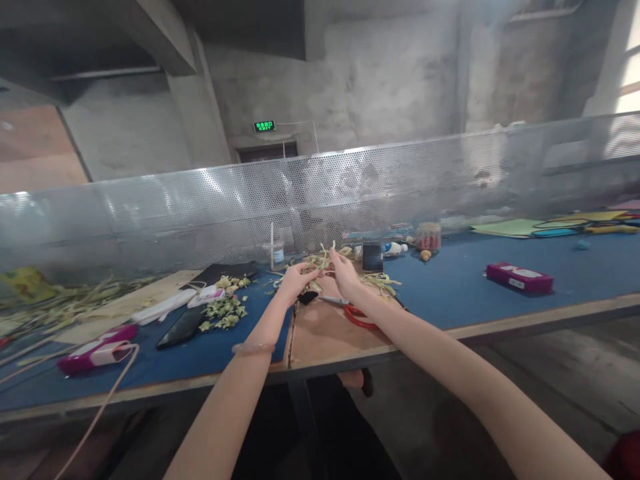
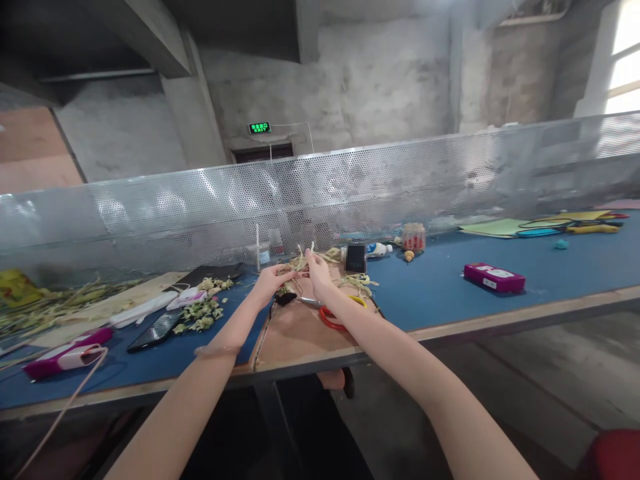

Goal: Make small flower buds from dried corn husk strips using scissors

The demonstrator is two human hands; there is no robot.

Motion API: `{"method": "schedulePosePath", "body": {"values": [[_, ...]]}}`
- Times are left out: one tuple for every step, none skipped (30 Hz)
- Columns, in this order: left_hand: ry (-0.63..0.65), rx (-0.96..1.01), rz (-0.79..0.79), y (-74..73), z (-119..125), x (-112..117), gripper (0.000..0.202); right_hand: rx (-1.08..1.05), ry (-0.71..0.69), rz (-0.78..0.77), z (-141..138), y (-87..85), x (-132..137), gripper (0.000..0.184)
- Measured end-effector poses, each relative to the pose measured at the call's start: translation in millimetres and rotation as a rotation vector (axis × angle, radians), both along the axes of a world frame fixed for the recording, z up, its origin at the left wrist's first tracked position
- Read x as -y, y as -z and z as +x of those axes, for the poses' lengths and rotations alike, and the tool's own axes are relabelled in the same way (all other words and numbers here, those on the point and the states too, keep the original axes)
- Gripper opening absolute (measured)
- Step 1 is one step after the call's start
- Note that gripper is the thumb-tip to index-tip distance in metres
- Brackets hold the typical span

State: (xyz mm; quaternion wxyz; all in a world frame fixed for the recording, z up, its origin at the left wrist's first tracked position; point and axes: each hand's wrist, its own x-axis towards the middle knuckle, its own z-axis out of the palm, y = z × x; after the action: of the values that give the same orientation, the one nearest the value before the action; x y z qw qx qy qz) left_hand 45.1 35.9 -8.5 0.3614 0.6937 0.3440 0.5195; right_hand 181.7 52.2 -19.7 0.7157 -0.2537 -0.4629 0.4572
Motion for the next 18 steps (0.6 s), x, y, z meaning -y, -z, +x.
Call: {"method": "schedulePosePath", "body": {"values": [[0.011, 0.008, -0.012, 0.2, 0, 0, 0.031, -0.006, -0.008, 0.003, 2, -0.4, -1, 0.043], [0.022, 0.017, -0.025, 0.5, 1, 0, 0.032, -0.013, -0.012, 0.010, 4, -0.7, -2, 0.041], [0.033, 0.028, -0.038, 1.0, 1, 0, 0.032, -0.020, -0.012, 0.019, 6, -0.9, -3, 0.040], [0.043, 0.041, -0.051, 1.6, 2, -1, 0.031, -0.027, -0.012, 0.028, 8, -1.0, -4, 0.040], [0.053, 0.058, -0.065, 2.2, 2, -2, 0.031, -0.030, -0.012, 0.039, 9, -1.1, -5, 0.040], [0.063, 0.076, -0.078, 2.7, 2, -4, 0.031, -0.031, -0.012, 0.050, 11, -1.3, -6, 0.040], [0.073, 0.096, -0.090, 3.1, 2, -5, 0.031, -0.028, -0.013, 0.063, 12, -1.8, -6, 0.041], [0.083, 0.116, -0.102, 3.3, 2, -7, 0.031, -0.021, -0.013, 0.078, 13, -2.5, -6, 0.041], [0.093, 0.136, -0.115, 3.4, 2, -9, 0.031, -0.009, -0.011, 0.095, 13, -3.7, -5, 0.041], [0.102, 0.156, -0.126, 3.3, 2, -11, 0.031, 0.008, -0.009, 0.115, 14, -5.3, -4, 0.040], [0.110, 0.176, -0.136, 3.1, 1, -12, 0.031, 0.030, -0.005, 0.137, 15, -7.2, -3, 0.040], [0.116, 0.194, -0.144, 3.0, 0, -14, 0.030, 0.057, 0.000, 0.161, 16, -9.2, -2, 0.038], [0.121, 0.210, -0.152, 2.8, 0, -15, 0.029, 0.089, 0.007, 0.186, 17, -11.3, 0, 0.037], [0.125, 0.222, -0.158, 2.8, -1, -15, 0.028, 0.126, 0.015, 0.211, 17, -13.3, 2, 0.035], [0.129, 0.231, -0.163, 2.9, -1, -16, 0.028, 0.165, 0.025, 0.234, 18, -15.0, 5, 0.034], [0.132, 0.236, -0.167, 3.1, -1, -16, 0.027, 0.205, 0.038, 0.255, 19, -16.3, 7, 0.032], [0.135, 0.237, -0.170, 3.3, -1, -16, 0.028, 0.246, 0.051, 0.275, 20, -17.3, 9, 0.032], [0.137, 0.237, -0.171, 3.7, -1, -15, 0.028, 0.287, 0.065, 0.293, 20, -17.9, 11, 0.031]]}}
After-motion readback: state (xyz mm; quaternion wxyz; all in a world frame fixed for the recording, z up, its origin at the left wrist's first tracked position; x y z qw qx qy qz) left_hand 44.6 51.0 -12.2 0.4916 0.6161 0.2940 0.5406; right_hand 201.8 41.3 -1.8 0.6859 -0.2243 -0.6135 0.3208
